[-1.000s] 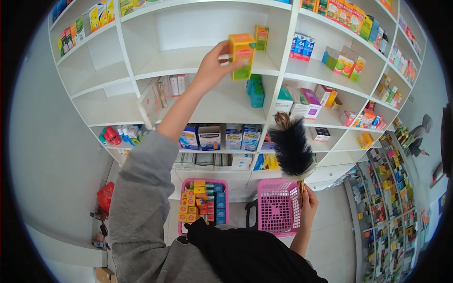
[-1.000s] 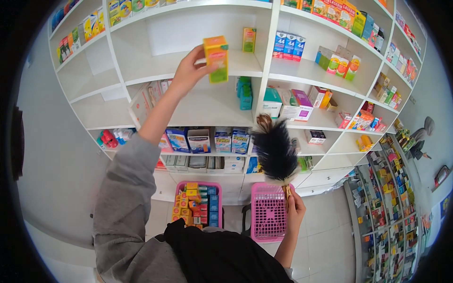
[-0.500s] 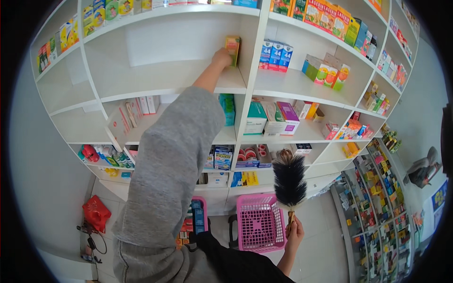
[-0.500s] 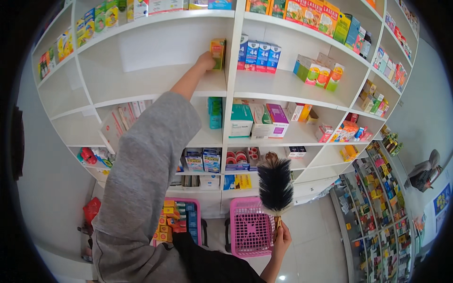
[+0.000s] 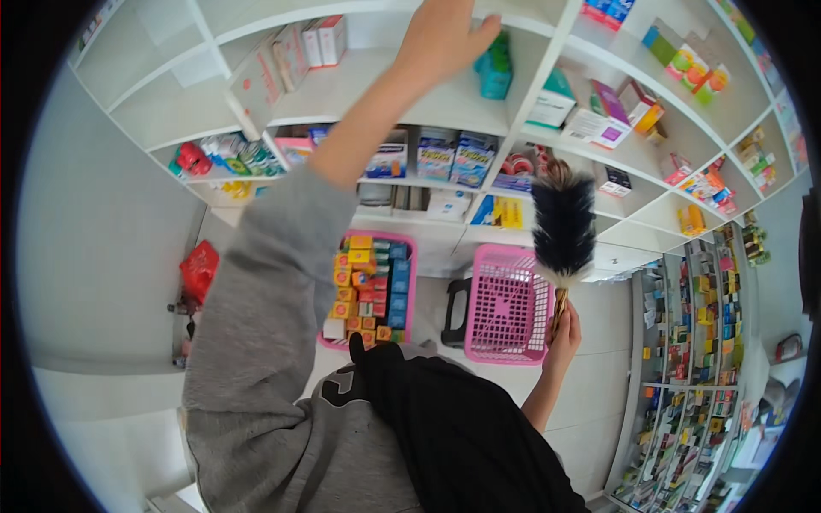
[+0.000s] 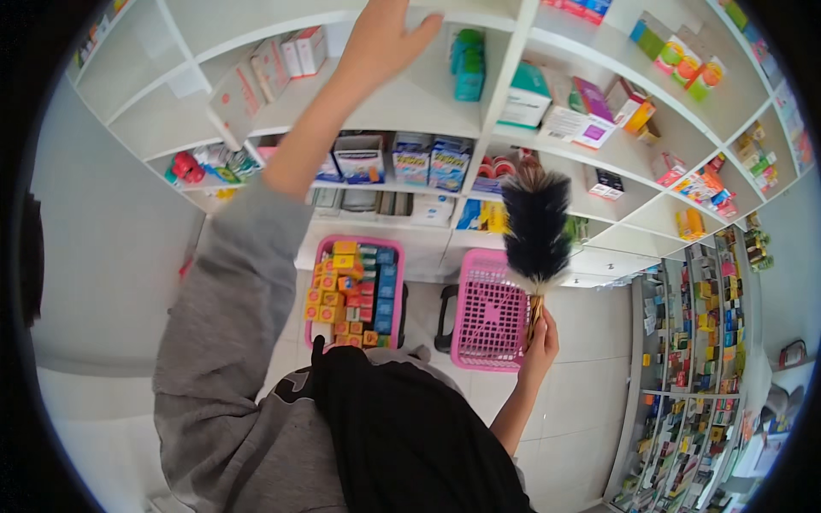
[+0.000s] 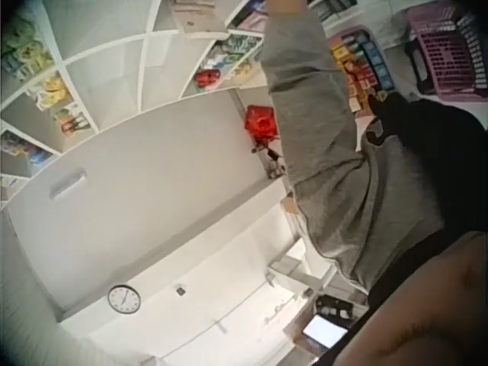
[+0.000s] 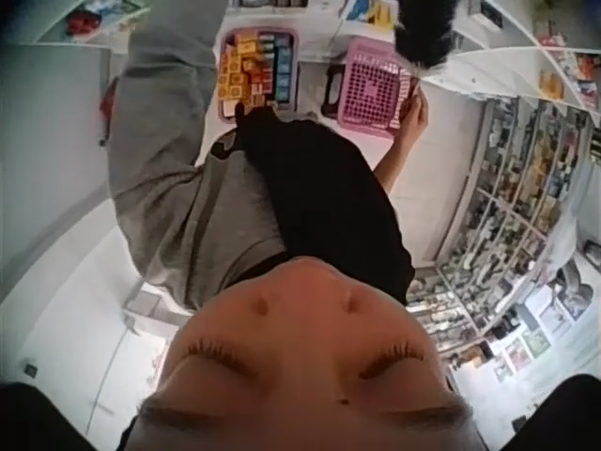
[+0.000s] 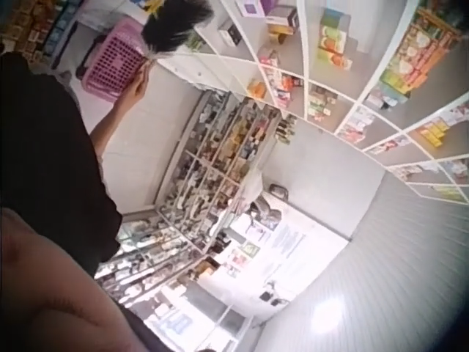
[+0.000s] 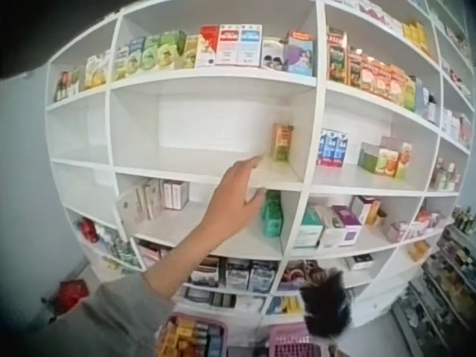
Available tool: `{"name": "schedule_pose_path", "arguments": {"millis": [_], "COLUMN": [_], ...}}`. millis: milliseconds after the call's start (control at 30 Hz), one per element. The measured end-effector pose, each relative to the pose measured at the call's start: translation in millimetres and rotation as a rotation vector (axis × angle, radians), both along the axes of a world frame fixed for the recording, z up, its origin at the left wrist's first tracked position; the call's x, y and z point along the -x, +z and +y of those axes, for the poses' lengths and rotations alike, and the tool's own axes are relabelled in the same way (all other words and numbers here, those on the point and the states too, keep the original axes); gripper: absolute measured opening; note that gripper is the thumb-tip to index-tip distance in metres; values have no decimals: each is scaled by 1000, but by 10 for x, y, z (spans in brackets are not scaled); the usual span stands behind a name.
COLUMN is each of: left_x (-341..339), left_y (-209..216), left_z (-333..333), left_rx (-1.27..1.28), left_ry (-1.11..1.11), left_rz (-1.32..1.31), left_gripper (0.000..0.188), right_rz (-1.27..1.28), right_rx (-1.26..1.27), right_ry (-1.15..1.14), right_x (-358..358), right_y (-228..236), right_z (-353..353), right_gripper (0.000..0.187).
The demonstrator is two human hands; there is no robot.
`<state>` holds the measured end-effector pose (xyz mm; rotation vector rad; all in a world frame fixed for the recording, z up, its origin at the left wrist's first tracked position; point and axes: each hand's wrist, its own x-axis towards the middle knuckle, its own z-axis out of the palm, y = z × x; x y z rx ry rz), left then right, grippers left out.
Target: Dusting various medicine boxes in a pharmacy and returning them to the shelves.
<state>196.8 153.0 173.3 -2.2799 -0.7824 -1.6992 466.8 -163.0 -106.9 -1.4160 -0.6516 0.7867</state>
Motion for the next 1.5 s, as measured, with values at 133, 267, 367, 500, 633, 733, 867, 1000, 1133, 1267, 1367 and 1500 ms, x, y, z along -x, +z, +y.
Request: {"name": "schedule_pose_path", "arguments": {"millis": [133, 267, 367, 500, 633, 733, 867, 1000, 1133, 1267, 1367, 1500], "left_x": [683, 1344, 1728, 1919, 1797, 1583, 1396, 1382, 1430, 1501, 1582, 1681], "left_y": [-1238, -2681, -3656, -4536, -4894, -4989, -5049, -5049, -4961, -4768, -4504, -3942], "left_z": [-856, -1281, -1389, -1503, -1512, -1487, -1420, -1370, -1482, -1733, -1879, -2018], "left_rx": [343, 862, 1072, 1263, 1279, 1397, 1411, 1413, 1396, 1191, 1059, 1002], "left_ry": [-32, 95, 359, 581, 710, 828, 931, 927, 869, 692, 467, 58], "left_rz": [-9, -41, 165, 244, 193, 128, 174, -6, -149, -393, -607, -1037], "left_gripper": [34, 38, 46, 61, 80, 94, 91, 84, 79, 77, 71, 57], "right_rz": [74, 134, 117, 133, 107, 93, 109, 121, 123, 141, 129, 142], "right_rx": [52, 122, 150, 257, 344, 421, 451, 458, 433, 413, 378, 302], "right_ry": [39, 128, 221, 254, 289, 231, 151, 147, 197, 203, 269, 395], "right_x": [402, 752, 954, 1177, 1294, 1326, 1298, 1251, 1253, 1287, 1307, 1341], "right_y": [-11, -117, -177, -217, -235, -244, -239, -227, -231, -238, -232, -190], "right_z": [132, 199, 214, 146, -52, -202, -311, -343, -313, -235, -161, -57], "right_gripper": [28, 29, 29, 30, 28, 26, 25, 25, 25, 25, 25, 25]}}
